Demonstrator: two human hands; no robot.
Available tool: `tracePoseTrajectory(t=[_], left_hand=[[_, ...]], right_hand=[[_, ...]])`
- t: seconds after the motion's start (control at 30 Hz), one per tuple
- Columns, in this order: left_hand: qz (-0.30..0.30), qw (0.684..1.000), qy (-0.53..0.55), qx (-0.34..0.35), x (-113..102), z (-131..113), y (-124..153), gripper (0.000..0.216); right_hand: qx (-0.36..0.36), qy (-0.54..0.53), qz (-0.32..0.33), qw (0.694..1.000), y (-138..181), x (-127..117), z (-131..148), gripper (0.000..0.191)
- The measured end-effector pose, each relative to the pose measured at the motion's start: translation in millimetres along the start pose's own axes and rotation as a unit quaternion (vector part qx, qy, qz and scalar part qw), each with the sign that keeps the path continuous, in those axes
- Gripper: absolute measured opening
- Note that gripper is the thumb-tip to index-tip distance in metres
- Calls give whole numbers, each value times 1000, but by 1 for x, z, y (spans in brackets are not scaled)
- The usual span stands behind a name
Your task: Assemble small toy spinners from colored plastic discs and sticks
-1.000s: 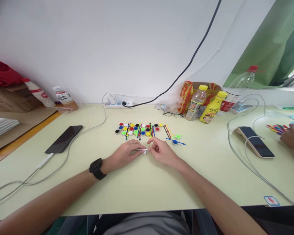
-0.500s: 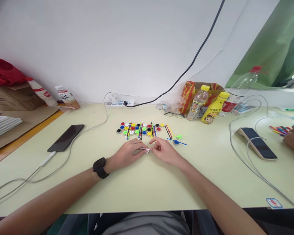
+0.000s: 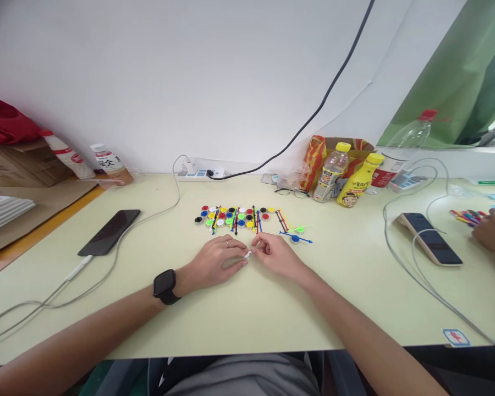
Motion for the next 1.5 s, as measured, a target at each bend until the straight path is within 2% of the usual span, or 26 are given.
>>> tracePoseTrajectory(t=[0.1, 0.2, 0.3, 0.37, 0.5, 0.57, 0.63, 0.8, 0.87, 1.0, 1.1, 1.2, 1.37, 1.5], left_hand=[[-4, 1000, 16, -8, -1, 0, 1, 15], [-34, 998, 54, -22, -5, 2, 1, 23], [-94, 988, 81, -87, -10, 10, 1, 32], [-125, 980, 85, -133, -13, 17, 1, 30], [-136, 972, 97, -165, -15, 22, 1, 25], [-132, 972, 100, -164, -14, 21, 1, 25], [-130, 973, 101, -161, -14, 19, 1, 25], [-130, 973, 108, -159, -15, 19, 0, 26], [-133, 972, 110, -160, -15, 20, 0, 27], [-132, 971, 115, -162, -15, 20, 0, 27], [-133, 971, 116, -162, -14, 20, 1, 27], [-133, 971, 118, -161, -13, 20, 1, 26], [-131, 971, 116, -165, -13, 21, 1, 25], [-128, 972, 114, -159, -13, 21, 1, 26]], right_hand=[[-1, 11, 0, 1000, 2, 1, 1, 14], [3, 25, -9, 1000, 3, 0, 2, 19], [16, 30, -36, 999, 5, -5, 5, 28], [31, 26, -47, 998, 7, -9, 8, 31], [73, -77, -14, 994, 8, -18, 13, 64], [59, -142, -32, 988, 7, -24, 15, 69], [39, -158, -70, 984, 5, -31, 16, 70], [66, -50, -110, 990, 3, -40, 5, 63], [47, 28, -145, 988, 3, -44, -1, 55], [-17, 220, -247, 943, 1, -56, -14, 29], [-11, 293, -270, 917, 1, -65, -26, 24], [3, 330, -248, 911, 1, -68, -36, 32], [14, 381, -138, 914, 1, -60, -40, 37], [21, 399, -119, 909, 1, -54, -40, 38]])
Point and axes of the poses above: each hand's wrist, its own y-axis away from the middle knuckle, its own x-axis out of the palm, z = x × y, the point moved 2 cm from there along -y, towards the middle knuckle, and after that the axes turned 1 degree about -x, right-handed, at the moved point
